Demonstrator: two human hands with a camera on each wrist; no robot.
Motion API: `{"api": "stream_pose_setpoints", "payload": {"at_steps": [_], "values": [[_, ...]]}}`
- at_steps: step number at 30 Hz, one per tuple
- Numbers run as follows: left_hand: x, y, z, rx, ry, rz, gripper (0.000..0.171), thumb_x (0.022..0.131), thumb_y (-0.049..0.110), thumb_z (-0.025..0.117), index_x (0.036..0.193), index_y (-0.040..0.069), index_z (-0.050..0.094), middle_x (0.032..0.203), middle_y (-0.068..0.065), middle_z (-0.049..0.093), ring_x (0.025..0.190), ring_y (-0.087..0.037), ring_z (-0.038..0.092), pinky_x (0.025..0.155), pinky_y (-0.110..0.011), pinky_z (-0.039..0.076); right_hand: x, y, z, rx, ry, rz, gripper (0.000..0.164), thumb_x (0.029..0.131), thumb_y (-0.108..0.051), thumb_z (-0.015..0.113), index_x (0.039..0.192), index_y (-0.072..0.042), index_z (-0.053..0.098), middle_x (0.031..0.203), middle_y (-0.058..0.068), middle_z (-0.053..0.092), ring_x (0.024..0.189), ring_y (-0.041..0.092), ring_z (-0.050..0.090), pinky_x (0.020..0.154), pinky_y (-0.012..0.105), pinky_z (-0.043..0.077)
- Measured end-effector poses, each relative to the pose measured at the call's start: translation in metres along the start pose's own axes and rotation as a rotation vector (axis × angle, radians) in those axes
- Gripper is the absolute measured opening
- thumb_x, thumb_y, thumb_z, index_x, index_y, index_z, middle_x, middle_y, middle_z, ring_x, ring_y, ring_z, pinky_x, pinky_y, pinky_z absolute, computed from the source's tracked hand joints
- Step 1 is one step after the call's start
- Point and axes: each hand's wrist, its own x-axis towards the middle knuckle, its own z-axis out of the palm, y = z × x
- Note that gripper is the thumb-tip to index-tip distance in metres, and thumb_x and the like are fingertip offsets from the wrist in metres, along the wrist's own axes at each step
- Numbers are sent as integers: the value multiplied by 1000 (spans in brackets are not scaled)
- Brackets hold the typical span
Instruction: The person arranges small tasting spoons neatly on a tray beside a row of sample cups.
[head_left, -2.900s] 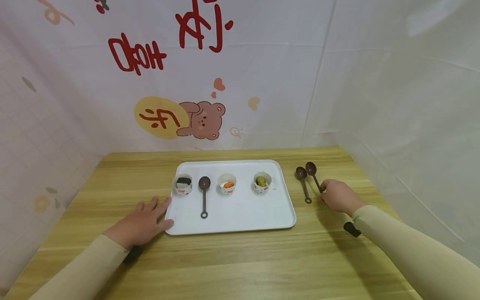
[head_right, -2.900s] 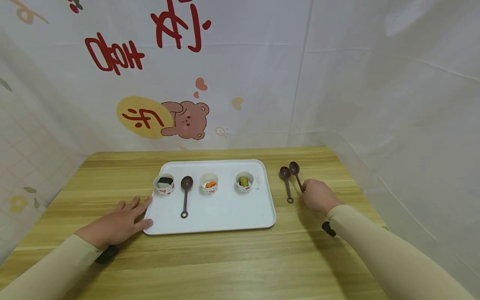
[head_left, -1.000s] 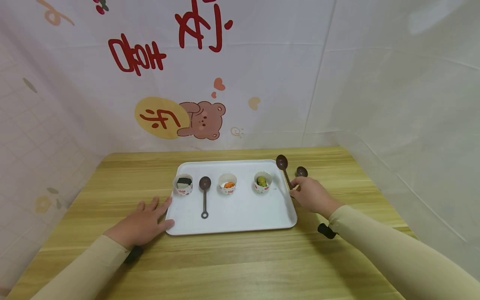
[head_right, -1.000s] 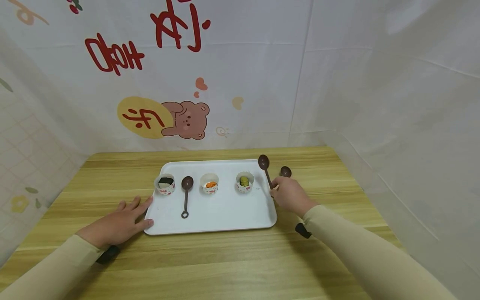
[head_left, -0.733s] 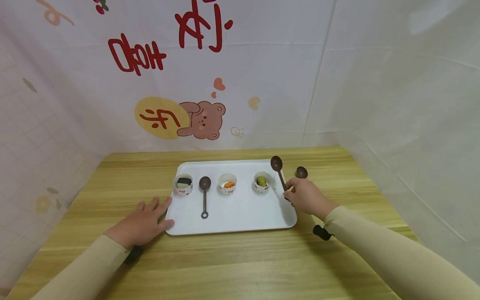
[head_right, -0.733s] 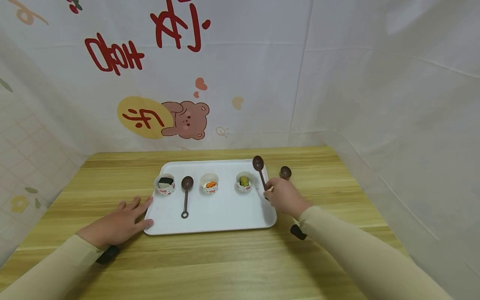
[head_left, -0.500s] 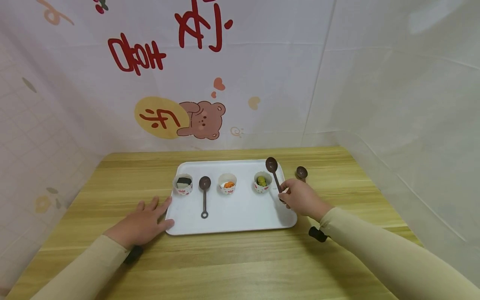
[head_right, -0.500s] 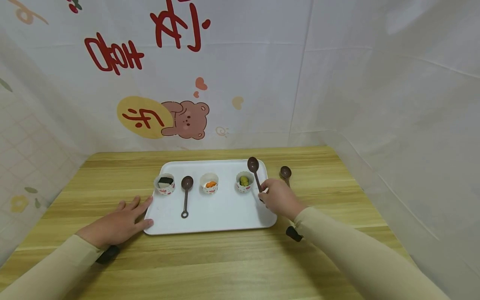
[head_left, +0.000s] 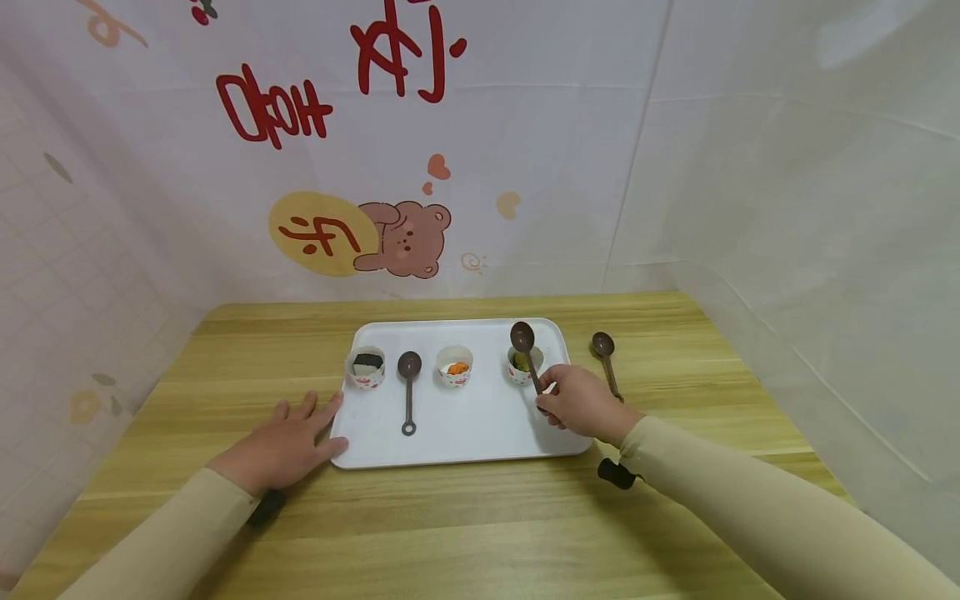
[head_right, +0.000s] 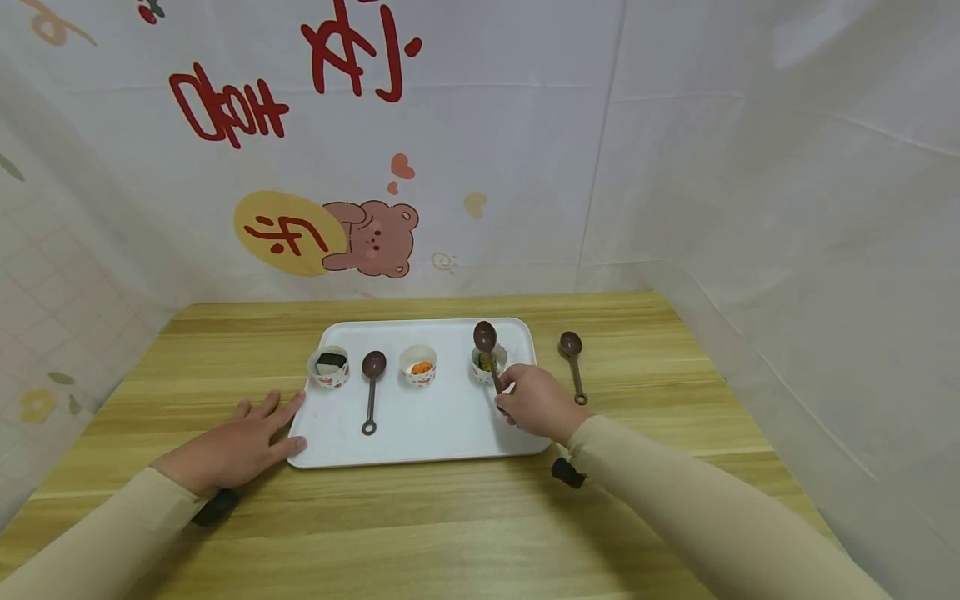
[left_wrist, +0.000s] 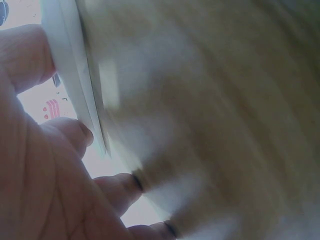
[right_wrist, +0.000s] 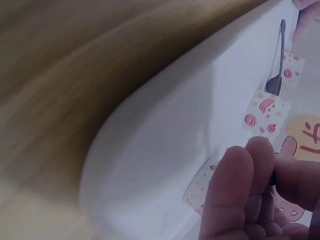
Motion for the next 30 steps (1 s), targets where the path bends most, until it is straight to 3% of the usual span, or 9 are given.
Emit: {"api": "stream_pose_setpoints", "payload": {"at_steps": [17,30], "values": [[2,-2,0,4,-8,6,88,104,67,46,167,8,29,164,-43,22,140,-79,19,101,-84,37,3,-18,19,49,-66,-11,4,99,-4,68,97,-3,65,66,4,67,56,11,57,54,24,48],[2,-2,0,2,-8,8,87,105,66,47,166,7,30,164,-43,23,140,-79,20,101,-84,37,13,-23,30,83,-100,34,5,98,-5,68,96,-4,64,67,6,68,58,14,62,54,27,55]]}}
